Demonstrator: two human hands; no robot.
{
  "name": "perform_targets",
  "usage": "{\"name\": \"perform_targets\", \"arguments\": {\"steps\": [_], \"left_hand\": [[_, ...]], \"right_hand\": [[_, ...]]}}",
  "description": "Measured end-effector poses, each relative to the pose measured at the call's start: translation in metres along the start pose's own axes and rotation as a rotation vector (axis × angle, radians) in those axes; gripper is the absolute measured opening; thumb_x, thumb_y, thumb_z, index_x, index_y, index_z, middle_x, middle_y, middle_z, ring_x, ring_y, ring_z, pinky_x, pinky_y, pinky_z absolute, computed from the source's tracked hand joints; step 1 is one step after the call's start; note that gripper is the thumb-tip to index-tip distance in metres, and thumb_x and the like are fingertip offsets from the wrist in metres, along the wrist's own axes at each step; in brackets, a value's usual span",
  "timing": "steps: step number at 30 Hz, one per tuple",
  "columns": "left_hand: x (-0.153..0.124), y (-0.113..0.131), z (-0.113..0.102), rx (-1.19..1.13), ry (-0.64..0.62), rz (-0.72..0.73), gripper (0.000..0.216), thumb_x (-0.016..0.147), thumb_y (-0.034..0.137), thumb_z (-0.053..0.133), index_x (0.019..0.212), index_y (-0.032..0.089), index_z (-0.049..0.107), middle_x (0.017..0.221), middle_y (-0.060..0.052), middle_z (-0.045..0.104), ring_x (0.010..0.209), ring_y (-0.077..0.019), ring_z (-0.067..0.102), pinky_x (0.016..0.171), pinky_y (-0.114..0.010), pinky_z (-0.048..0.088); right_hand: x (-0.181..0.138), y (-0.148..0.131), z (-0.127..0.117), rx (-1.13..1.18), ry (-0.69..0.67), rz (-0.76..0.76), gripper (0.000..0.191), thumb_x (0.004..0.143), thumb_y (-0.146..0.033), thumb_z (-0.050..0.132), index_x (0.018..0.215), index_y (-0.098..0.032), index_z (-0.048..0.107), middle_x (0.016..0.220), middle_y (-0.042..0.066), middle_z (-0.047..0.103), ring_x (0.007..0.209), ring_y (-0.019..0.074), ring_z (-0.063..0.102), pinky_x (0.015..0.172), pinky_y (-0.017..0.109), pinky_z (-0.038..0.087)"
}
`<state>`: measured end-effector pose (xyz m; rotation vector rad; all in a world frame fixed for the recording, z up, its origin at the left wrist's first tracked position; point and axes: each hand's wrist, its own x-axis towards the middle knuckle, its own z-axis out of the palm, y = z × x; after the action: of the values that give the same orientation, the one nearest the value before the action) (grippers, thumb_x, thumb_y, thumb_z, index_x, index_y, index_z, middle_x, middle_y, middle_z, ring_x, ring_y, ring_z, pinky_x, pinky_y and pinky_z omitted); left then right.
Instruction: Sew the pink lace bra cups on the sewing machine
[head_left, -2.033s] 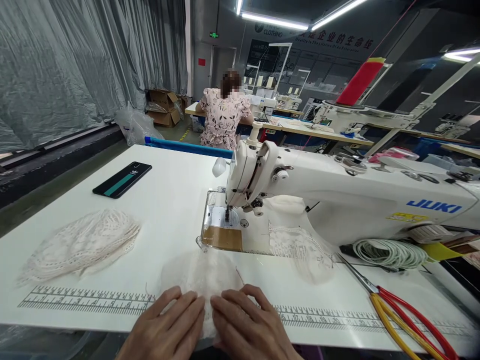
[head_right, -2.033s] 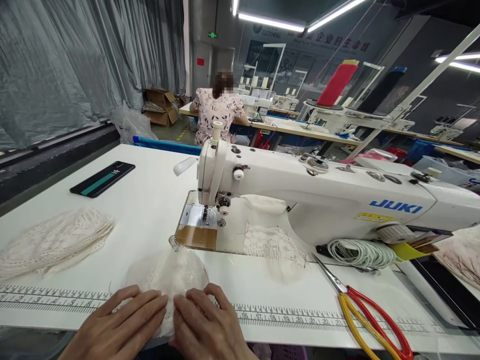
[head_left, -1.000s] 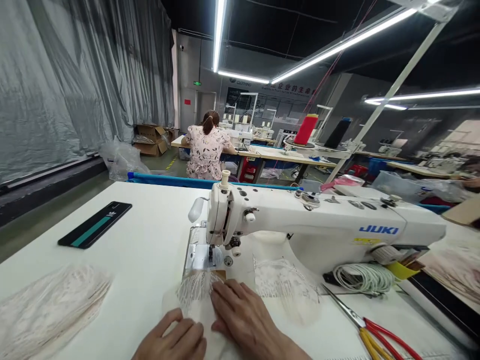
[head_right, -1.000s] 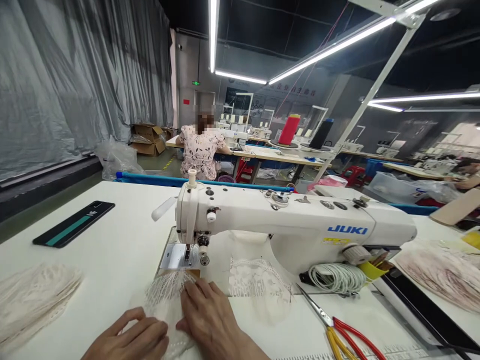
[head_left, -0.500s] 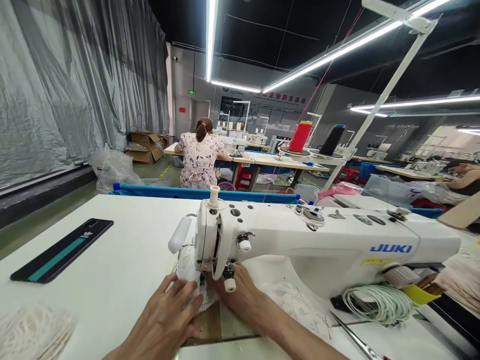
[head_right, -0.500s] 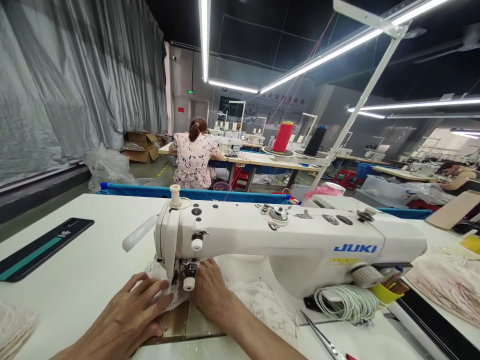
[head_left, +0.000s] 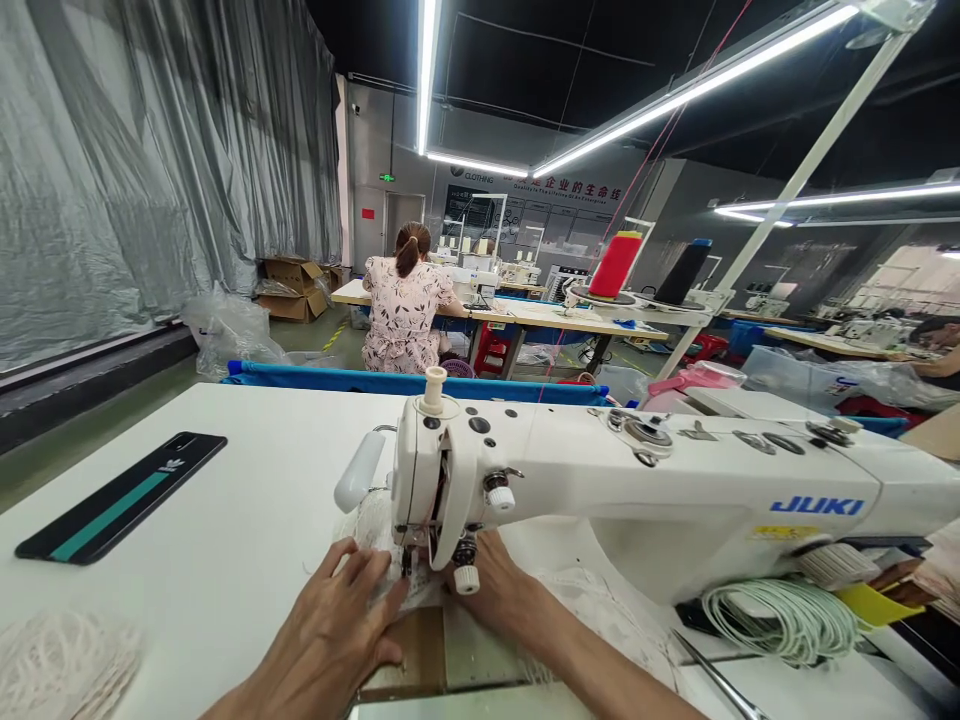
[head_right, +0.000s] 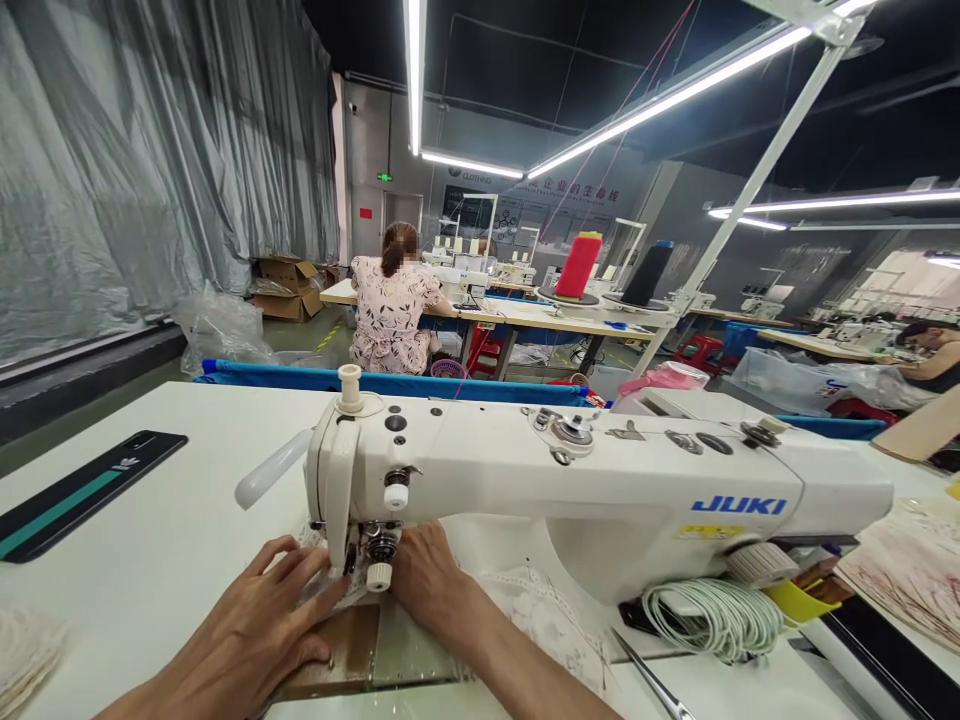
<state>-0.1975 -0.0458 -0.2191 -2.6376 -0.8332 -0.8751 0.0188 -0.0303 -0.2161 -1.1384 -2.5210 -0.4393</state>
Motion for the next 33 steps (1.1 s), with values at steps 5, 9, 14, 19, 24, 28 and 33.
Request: {"name": "perform_targets", "arguments": {"steps": [5, 9, 14, 19, 24, 28, 33], "left_hand": [[-0.005, 0.004, 0.004, 0.008, -0.062, -0.037, 0.031, 0.094, 0.04, 0.042, 0.107, 0.017, 0.059, 0.099, -0.007, 0.059, 0.092, -0.0219, 0.053, 0.092, -0.04, 0.028], [-0.012, 0.006, 0.011, 0.011, -0.024, 0.017, 0.034, 0.098, 0.033, 0.032, 0.105, 0.014, 0.06, 0.099, -0.007, 0.062, 0.093, -0.0194, 0.054, 0.092, -0.038, 0.029], [-0.013, 0.011, 0.008, 0.113, 0.052, 0.07, 0.035, 0.099, 0.024, 0.032, 0.091, 0.011, 0.064, 0.081, -0.004, 0.064, 0.079, -0.0167, 0.056, 0.088, -0.037, 0.033], [-0.014, 0.016, 0.006, 0.15, 0.133, 0.053, 0.033, 0.098, 0.019, 0.035, 0.088, 0.013, 0.065, 0.08, -0.004, 0.065, 0.079, -0.0158, 0.057, 0.088, -0.035, 0.036], [-0.021, 0.015, 0.018, 0.166, 0.082, 0.021, 0.029, 0.097, 0.018, 0.037, 0.091, 0.011, 0.065, 0.087, -0.006, 0.065, 0.085, -0.0178, 0.058, 0.091, -0.038, 0.034], [-0.019, 0.015, 0.015, 0.176, 0.114, 0.006, 0.031, 0.097, 0.019, 0.036, 0.089, 0.011, 0.065, 0.088, -0.008, 0.067, 0.087, -0.0192, 0.058, 0.091, -0.038, 0.035], [-0.015, 0.012, 0.01, 0.133, 0.083, -0.063, 0.032, 0.097, 0.029, 0.037, 0.102, 0.012, 0.063, 0.098, -0.008, 0.068, 0.099, -0.0199, 0.058, 0.1, -0.038, 0.028]], "right_hand": [[-0.004, -0.014, -0.022, 0.118, -0.047, -0.038, 0.021, 0.082, -0.014, 0.059, 0.102, -0.019, 0.06, 0.102, 0.005, 0.067, 0.099, 0.0215, 0.057, 0.088, 0.035, 0.04], [-0.021, -0.031, -0.03, 0.205, -0.016, -0.07, 0.03, 0.089, -0.033, 0.055, 0.116, -0.02, 0.053, 0.114, 0.006, 0.062, 0.103, 0.0216, 0.054, 0.094, 0.036, 0.035], [-0.028, -0.035, -0.018, 0.176, 0.068, -0.039, 0.021, 0.092, -0.034, 0.051, 0.104, -0.019, 0.057, 0.096, 0.007, 0.066, 0.087, 0.0212, 0.058, 0.083, 0.036, 0.036], [-0.026, -0.031, -0.013, 0.193, 0.137, -0.048, 0.024, 0.092, -0.039, 0.05, 0.104, -0.018, 0.057, 0.093, 0.005, 0.066, 0.087, 0.0205, 0.057, 0.081, 0.036, 0.033], [-0.027, -0.031, -0.013, 0.209, 0.175, -0.044, 0.026, 0.093, -0.041, 0.049, 0.103, -0.019, 0.057, 0.094, 0.004, 0.067, 0.087, 0.0202, 0.058, 0.083, 0.036, 0.031], [-0.029, -0.032, -0.014, 0.208, 0.128, -0.018, 0.025, 0.09, -0.036, 0.055, 0.109, -0.019, 0.056, 0.103, 0.005, 0.066, 0.092, 0.0207, 0.058, 0.088, 0.038, 0.03], [-0.027, -0.03, -0.022, 0.234, 0.064, -0.02, 0.03, 0.092, -0.031, 0.053, 0.118, -0.018, 0.05, 0.113, 0.008, 0.063, 0.099, 0.0223, 0.057, 0.091, 0.04, 0.03]]}}
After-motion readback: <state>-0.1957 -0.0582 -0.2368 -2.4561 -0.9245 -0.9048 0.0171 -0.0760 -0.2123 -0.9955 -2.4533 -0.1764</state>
